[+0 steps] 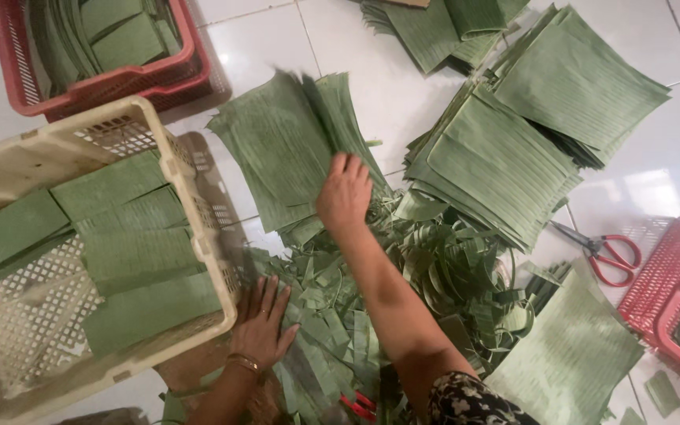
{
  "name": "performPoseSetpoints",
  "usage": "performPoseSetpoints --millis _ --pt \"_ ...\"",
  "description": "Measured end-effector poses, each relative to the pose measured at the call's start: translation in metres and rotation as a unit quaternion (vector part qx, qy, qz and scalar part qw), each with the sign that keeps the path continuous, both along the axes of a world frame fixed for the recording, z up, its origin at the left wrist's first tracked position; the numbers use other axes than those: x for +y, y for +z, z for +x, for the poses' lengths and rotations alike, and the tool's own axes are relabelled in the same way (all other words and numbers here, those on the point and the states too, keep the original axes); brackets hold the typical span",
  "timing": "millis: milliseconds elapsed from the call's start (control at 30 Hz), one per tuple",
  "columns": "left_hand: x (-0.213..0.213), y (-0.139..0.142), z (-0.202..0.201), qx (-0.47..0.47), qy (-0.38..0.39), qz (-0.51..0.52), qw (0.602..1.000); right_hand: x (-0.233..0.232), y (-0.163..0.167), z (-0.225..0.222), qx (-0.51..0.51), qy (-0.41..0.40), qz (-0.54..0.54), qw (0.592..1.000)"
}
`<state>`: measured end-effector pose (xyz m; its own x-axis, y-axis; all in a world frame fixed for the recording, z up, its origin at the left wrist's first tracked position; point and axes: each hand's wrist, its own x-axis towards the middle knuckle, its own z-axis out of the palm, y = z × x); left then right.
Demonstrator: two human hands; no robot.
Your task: The person sits on the floor and trims banana leaves into uniform rectangles, using a ruler as a straightedge and a knife to cut off ragged edges. They stack the trimmed leaves and place the finished stacks into plastic baskets, repeating the cut-and-stack cycle.
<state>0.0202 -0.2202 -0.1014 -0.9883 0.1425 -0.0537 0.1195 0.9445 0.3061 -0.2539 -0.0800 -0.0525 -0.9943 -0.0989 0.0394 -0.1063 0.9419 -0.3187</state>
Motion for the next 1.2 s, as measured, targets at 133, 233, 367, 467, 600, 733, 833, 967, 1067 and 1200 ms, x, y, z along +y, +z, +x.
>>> performPoseSetpoints --millis 133,233,367,467,600,733,833,967,1067,1200 --pt "-0.002 -0.006 0.003 0.001 -0.004 -0.006 1.000 0.027 0.006 -0.045 -0.211 -0.053 -0.074 0.973" --pt "-0.003 -0.010 0.004 -0.005 -0.011 -0.014 1.000 0.031 0.007 -0.058 -0.258 -0.041 -0.032 0.965" --pt "-0.003 -0.010 0.004 -0.015 -0.007 -0.016 1.000 0.006 -0.003 -0.033 -0.089 0.037 0.127 0.987" --pt "-0.002 -0.008 0.004 -0.001 -0.005 -0.019 1.000 -0.007 -0.015 -0.006 -0.036 0.043 0.042 0.998" --pt "-0.001 -0.004 0.002 0.015 -0.007 -0.001 1.000 0.001 -0.027 -0.017 -0.092 -0.007 -0.044 0.995" --pt "-0.001 0.001 0.000 0.009 -0.010 0.004 1.000 0.019 -0.030 -0.043 -0.158 -0.051 -0.111 0.980" --pt "0.000 0.002 -0.001 0.007 -0.013 0.010 1.000 0.019 -0.028 -0.047 -0.156 -0.036 -0.081 0.984" --pt "0.000 -0.001 -0.001 0.018 -0.017 0.007 1.000 0.017 -0.021 -0.047 -0.183 -0.030 -0.094 0.978" --pt "-0.001 -0.002 0.001 0.024 -0.019 0.011 0.999 0.027 -0.014 -0.055 -0.235 -0.050 -0.140 0.961" --pt "-0.003 -0.004 -0.001 0.025 -0.029 0.006 0.999 0.039 -0.006 -0.059 -0.223 -0.059 -0.186 0.955"
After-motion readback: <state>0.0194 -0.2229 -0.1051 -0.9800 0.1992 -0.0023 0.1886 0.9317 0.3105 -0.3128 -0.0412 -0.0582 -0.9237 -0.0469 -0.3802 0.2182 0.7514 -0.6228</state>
